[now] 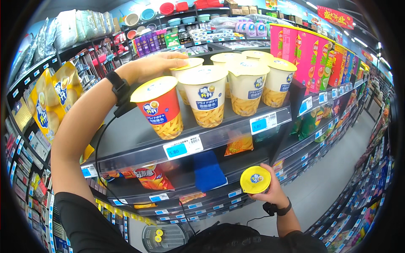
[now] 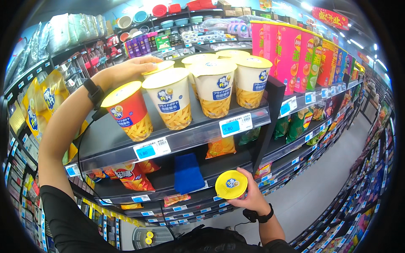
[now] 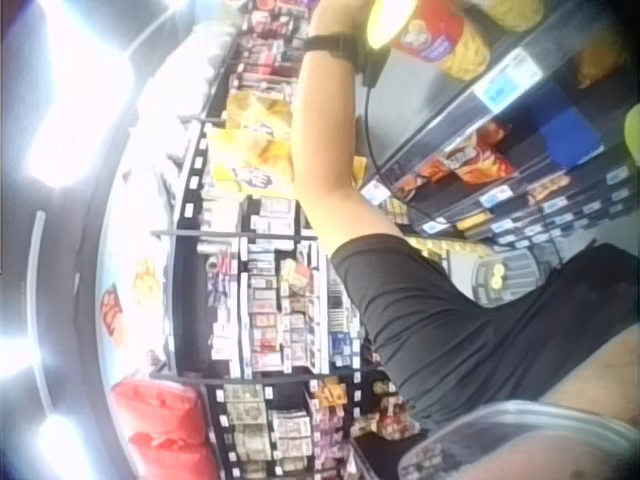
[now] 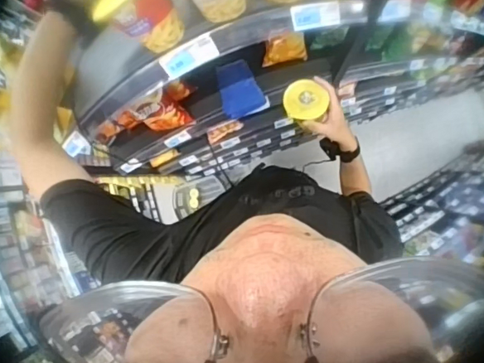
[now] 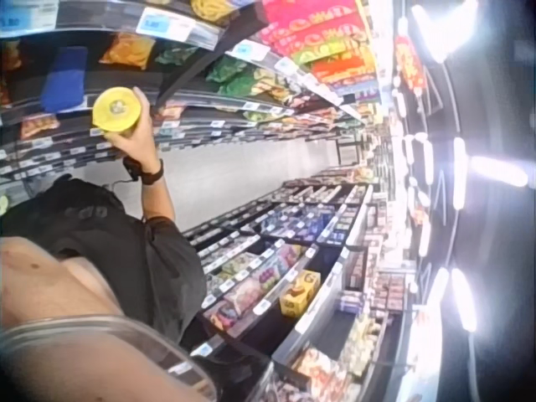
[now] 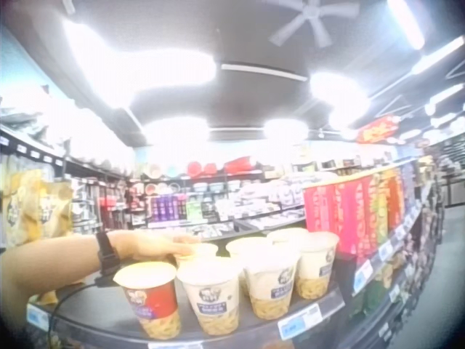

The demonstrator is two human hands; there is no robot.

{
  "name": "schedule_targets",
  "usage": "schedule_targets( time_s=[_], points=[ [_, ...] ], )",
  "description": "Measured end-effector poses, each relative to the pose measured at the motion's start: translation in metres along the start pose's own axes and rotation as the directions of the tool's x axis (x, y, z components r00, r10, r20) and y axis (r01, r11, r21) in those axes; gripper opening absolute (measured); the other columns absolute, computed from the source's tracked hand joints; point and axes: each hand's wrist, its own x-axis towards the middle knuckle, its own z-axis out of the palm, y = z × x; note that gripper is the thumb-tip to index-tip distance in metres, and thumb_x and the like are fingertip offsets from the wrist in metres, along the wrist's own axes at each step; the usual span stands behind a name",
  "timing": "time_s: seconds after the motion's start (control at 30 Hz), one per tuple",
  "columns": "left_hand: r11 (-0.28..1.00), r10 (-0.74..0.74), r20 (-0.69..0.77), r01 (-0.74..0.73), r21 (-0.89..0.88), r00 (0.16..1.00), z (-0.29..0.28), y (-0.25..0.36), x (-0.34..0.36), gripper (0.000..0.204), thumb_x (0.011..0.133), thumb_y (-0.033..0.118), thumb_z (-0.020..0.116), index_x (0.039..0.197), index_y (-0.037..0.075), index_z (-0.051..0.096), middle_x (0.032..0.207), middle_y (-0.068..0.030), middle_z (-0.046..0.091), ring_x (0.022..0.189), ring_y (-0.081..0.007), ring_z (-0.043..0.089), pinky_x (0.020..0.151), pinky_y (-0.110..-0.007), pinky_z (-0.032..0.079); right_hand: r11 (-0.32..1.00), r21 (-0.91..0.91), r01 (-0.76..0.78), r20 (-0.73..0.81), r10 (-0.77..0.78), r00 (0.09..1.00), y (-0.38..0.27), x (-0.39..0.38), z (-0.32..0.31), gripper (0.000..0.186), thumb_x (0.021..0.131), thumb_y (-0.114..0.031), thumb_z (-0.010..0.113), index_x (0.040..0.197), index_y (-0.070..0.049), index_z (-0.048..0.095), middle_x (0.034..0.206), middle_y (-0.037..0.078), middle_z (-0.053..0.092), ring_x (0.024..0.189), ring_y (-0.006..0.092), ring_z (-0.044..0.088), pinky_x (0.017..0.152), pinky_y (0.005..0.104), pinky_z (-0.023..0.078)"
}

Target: The person picks up several cups of fried potato snacks and bags of chips from a store shelf, placing them into a shopping basket on the floor.

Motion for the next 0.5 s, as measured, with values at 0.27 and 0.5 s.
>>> schedule_targets(
  time_s=[0.27, 0.5],
  points=[
    [0.983, -0.092, -0.019, 0.088, -0.162, 0.996, 0.016, 0.012, 0.004, 0.054, 0.101, 0.034, 0.059, 0.146, 0.007, 0.044, 0.138, -0.0107, 0.055, 0.126, -0.0184, 0.055, 0.105, -0.033, 0.045, 0.999, -0.016, 0.029, 0.008, -0.029, 1.000, 0.006, 0.014, -0.021, 0.103, 0.064, -0.019, 0.091, 0.148, -0.005, 0.033, 0.135, 0.016, 0.051, 0.127, 0.0259, 0.052, 0.107, 0.0365, 0.043],
    [0.980, -0.084, 0.011, 0.084, -0.178, 0.996, 0.021, 0.016, 0.006, 0.053, 0.100, 0.032, 0.060, 0.145, 0.006, 0.046, 0.137, -0.0100, 0.057, 0.125, -0.0172, 0.055, 0.104, -0.031, 0.045, 1.000, 0.021, 0.019, 0.037, -0.020, 0.999, 0.007, 0.025, -0.024, 0.103, 0.064, -0.019, 0.091, 0.148, -0.005, 0.033, 0.132, 0.015, 0.053, 0.125, 0.0254, 0.054, 0.106, 0.0368, 0.044]
  ],
)
